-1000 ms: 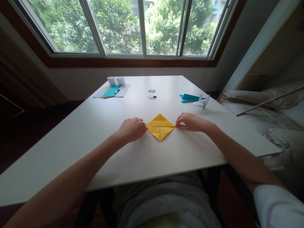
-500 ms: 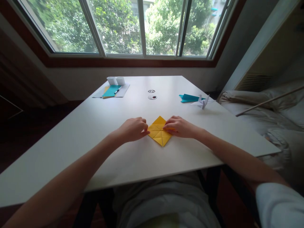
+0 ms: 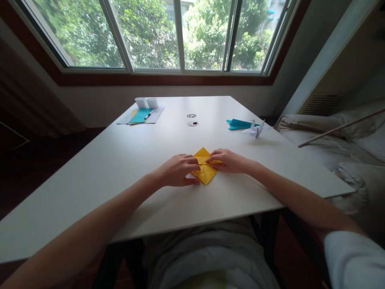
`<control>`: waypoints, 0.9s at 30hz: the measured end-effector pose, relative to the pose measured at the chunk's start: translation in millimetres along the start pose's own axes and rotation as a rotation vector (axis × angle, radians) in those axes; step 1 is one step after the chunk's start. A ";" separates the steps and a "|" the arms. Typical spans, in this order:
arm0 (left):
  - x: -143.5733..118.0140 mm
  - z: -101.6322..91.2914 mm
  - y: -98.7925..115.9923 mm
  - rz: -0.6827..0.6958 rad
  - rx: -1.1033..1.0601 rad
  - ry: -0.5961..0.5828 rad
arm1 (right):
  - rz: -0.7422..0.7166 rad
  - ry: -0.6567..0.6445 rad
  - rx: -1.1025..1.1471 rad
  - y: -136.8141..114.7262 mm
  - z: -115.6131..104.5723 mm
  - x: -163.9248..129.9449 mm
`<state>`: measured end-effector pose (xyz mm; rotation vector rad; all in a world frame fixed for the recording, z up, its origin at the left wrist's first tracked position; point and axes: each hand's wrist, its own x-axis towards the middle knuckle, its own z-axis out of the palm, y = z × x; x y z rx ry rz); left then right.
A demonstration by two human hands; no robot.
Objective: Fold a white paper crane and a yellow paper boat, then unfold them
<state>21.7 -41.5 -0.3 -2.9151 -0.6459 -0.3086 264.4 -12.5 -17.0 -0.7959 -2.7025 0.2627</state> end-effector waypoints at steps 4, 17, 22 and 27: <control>-0.1 2.5 1.5 0.086 0.109 0.091 | -0.017 0.011 0.007 2.3 1.8 0.2; 2.3 4.7 -1.1 0.019 0.040 0.139 | -0.053 0.028 -0.015 0.0 2.1 0.9; 5.1 5.1 3.7 -0.168 -0.200 0.179 | -0.110 0.022 -0.030 -10.5 0.2 5.0; 9.6 7.5 9.3 -0.337 -0.390 0.223 | -0.082 0.039 0.021 -19.5 5.5 9.8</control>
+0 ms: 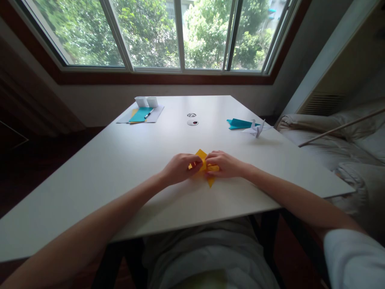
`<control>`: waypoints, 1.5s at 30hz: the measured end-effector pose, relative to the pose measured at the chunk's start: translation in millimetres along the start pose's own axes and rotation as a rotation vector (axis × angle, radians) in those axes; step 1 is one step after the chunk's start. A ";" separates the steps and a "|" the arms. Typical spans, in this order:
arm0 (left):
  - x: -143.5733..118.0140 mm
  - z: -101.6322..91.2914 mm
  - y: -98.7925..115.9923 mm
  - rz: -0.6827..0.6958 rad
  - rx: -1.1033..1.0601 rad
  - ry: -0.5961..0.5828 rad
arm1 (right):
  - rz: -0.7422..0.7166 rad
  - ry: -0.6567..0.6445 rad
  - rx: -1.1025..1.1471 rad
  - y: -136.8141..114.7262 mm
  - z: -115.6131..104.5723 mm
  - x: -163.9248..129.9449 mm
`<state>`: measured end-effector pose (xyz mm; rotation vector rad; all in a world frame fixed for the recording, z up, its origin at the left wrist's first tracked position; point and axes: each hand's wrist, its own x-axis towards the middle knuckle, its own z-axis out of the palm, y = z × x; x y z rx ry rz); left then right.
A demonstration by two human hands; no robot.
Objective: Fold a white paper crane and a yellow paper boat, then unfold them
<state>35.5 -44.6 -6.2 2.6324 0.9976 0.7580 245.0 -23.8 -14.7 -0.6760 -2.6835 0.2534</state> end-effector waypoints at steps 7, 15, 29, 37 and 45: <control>3.6 -14.0 -12.1 -0.238 -0.104 -0.056 | 0.120 0.117 0.090 1.4 8.6 3.5; 1.2 -17.6 -27.7 -0.230 -0.048 -0.163 | 0.271 0.161 0.110 2.0 10.9 0.8; -0.2 -8.5 -23.6 -0.167 0.205 -0.166 | 0.369 0.188 -0.015 2.4 13.4 3.8; -0.6 -13.1 -11.6 0.141 0.319 -0.229 | 0.178 0.115 -0.091 4.9 11.3 3.4; -2.6 -12.7 -11.6 0.201 0.426 -0.272 | -0.031 -0.028 -0.172 6.9 -4.1 -3.4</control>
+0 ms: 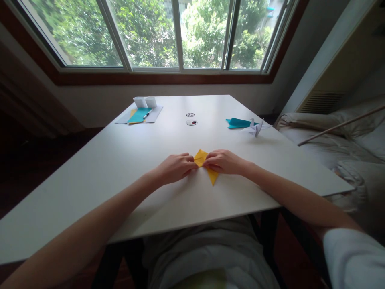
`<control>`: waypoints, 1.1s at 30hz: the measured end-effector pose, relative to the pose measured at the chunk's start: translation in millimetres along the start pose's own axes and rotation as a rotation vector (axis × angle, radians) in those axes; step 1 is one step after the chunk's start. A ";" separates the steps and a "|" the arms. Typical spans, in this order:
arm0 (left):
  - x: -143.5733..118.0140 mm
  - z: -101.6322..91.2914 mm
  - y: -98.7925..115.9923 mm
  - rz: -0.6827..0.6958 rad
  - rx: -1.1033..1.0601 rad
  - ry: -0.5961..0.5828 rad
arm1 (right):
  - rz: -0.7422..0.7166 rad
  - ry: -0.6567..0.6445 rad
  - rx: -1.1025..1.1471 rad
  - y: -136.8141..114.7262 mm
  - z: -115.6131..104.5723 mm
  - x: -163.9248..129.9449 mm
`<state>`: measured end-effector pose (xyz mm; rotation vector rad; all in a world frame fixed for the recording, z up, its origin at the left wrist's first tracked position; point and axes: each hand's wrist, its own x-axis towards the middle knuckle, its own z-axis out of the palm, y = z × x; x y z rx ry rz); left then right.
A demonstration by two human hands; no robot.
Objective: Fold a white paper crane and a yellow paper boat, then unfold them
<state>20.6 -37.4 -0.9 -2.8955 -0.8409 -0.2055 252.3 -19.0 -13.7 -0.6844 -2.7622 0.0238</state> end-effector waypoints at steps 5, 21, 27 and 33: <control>-0.8 3.0 -0.1 0.002 0.030 -0.006 | -0.013 -0.006 -0.022 -2.0 -1.4 -0.8; -5.6 -18.8 -8.9 -0.096 -0.145 -0.152 | 0.054 -0.066 0.040 -5.7 -4.9 0.6; -12.1 -31.8 -9.0 -0.163 -0.141 -0.252 | 0.072 -0.073 0.083 -6.0 -5.6 -0.1; -14.4 -37.8 -6.4 -0.249 -0.196 -0.311 | 0.056 -0.058 0.116 -4.4 -4.4 -1.9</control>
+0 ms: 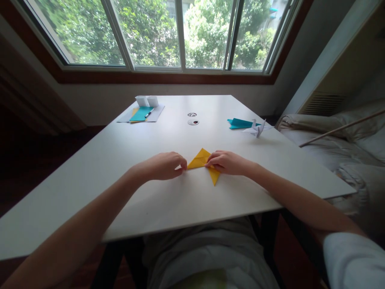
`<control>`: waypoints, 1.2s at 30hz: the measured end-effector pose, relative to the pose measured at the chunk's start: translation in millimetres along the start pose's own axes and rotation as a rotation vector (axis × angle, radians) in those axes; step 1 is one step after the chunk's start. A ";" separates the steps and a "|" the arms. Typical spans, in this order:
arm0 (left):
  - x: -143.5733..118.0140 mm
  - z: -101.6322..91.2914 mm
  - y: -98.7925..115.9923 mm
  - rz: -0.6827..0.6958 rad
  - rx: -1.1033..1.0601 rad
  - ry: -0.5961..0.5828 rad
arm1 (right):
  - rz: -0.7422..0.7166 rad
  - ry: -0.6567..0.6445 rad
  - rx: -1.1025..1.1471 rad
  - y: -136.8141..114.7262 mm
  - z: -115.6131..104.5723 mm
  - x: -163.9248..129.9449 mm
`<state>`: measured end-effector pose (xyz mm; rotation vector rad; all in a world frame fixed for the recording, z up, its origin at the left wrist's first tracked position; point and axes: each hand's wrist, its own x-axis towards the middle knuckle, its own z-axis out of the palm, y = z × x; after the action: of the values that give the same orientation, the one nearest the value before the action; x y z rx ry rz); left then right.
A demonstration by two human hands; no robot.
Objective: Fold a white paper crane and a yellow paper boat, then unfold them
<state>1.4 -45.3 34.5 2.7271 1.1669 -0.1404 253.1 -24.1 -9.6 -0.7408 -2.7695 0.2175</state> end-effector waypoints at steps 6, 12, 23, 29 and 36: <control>3.5 1.6 10.9 -0.251 -0.338 -0.031 | -0.017 0.029 0.043 4.4 3.3 -0.7; 15.6 18.8 10.3 -0.341 -0.655 0.041 | -0.021 0.074 0.085 12.8 6.8 -1.2; 22.9 33.6 16.2 -0.073 -0.030 0.347 | 0.046 0.049 0.073 12.4 5.4 -0.8; 20.3 26.6 20.4 0.089 0.392 0.460 | 0.046 0.020 0.056 18.0 3.6 -3.3; 17.9 23.1 5.3 -0.032 0.179 0.691 | 0.081 0.083 0.021 31.7 -4.9 -10.3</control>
<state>17.2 -40.7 9.8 3.0072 1.3966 0.7903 277.9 -1.7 -13.9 -0.8389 -2.6577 0.2255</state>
